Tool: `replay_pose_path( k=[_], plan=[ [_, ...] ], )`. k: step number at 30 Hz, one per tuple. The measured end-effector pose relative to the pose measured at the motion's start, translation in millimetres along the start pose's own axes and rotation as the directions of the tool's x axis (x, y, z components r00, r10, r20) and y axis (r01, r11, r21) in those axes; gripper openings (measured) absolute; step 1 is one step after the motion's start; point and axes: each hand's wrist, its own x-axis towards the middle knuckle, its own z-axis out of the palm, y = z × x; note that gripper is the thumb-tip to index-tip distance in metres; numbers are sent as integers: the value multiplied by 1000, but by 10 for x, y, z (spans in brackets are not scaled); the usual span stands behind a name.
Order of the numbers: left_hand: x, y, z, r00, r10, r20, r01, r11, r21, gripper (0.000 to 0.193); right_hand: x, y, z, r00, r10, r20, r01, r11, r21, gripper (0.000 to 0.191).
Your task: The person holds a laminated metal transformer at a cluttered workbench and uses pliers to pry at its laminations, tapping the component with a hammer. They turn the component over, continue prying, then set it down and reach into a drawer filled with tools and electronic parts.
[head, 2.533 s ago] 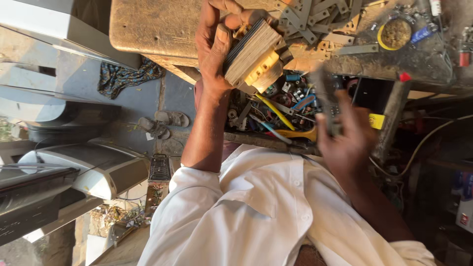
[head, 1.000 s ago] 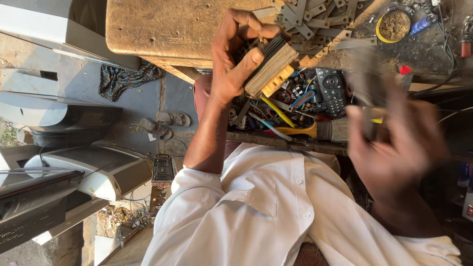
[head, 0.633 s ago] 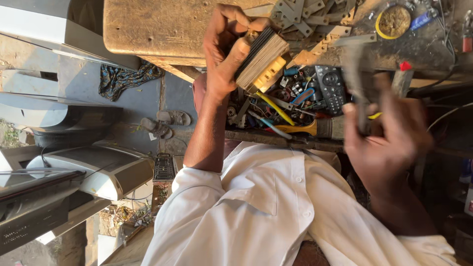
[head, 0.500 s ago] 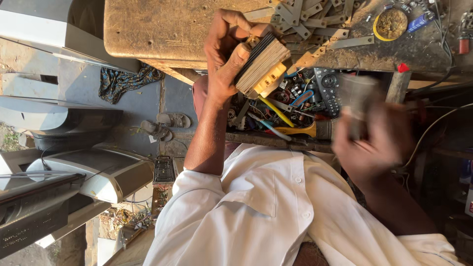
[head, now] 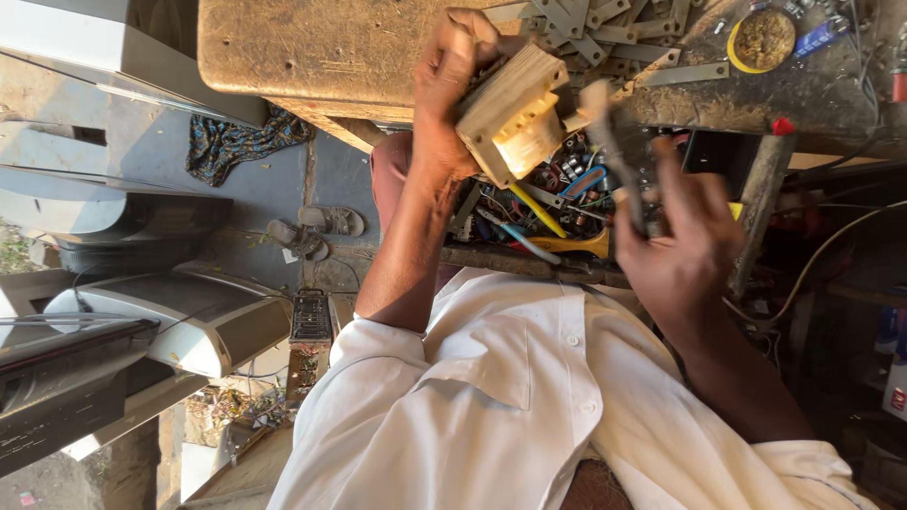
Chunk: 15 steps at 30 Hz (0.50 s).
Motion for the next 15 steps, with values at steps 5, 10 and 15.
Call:
replay_pose_path(
  k=[5,10,15],
  plan=[
    [-4,4,58,969,-230,-90,211,961,-179,48,-64,20,-62,960,-113,-257,103,993,-53,55],
    [31,1,83,947,-320,-25,284,871,-401,47,-88,75,57,986,-118,-122,113,992,-48,55],
    [13,4,49,917,-388,-94,321,857,-403,52,-90,169,28,997,0,-77,4,999,53,54]
  ],
)
